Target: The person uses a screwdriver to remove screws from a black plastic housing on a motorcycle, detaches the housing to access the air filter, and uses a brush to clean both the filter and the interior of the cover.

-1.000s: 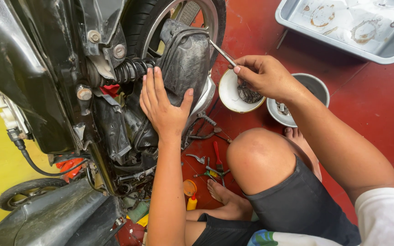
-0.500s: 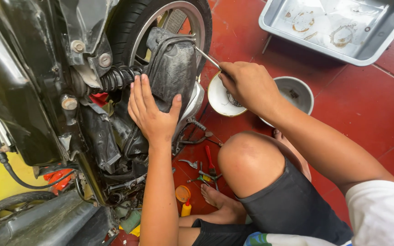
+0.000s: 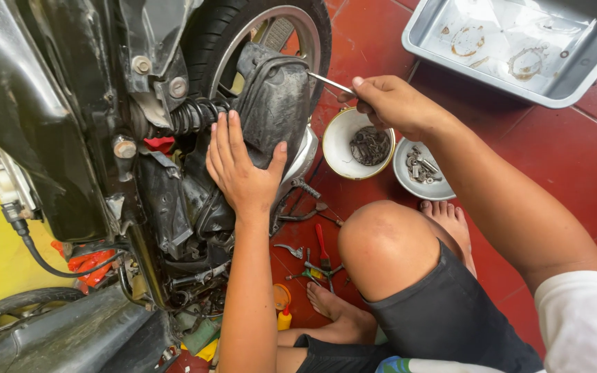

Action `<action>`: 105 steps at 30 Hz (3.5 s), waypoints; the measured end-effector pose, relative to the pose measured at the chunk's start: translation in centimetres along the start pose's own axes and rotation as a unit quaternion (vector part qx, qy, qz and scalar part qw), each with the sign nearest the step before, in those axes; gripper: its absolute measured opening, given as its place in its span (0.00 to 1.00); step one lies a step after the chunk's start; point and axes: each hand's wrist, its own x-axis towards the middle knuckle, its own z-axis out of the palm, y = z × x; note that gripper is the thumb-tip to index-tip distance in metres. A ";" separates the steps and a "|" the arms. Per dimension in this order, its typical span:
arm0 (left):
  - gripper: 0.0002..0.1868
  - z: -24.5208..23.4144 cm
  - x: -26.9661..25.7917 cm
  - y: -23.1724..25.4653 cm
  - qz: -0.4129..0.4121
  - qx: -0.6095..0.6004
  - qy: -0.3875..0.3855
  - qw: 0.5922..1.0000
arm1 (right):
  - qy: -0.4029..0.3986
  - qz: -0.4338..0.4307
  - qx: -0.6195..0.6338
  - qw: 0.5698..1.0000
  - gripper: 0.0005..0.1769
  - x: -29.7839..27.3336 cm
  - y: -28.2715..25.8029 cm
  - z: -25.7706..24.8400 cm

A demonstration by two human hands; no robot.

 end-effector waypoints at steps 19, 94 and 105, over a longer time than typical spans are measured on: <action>0.43 -1.3 0.1 0.8 -0.033 0.013 -0.052 0.998 | 0.079 -0.032 -0.488 0.869 0.28 -1.6 -4.9 4.1; 0.41 -1.1 0.1 0.4 -0.037 0.002 -0.037 0.999 | 0.162 0.001 0.010 0.987 0.04 4.7 -2.5 5.5; 0.44 0.3 0.0 -1.0 0.016 0.001 0.031 0.999 | -0.039 -0.016 0.062 0.997 0.24 -1.3 6.7 5.2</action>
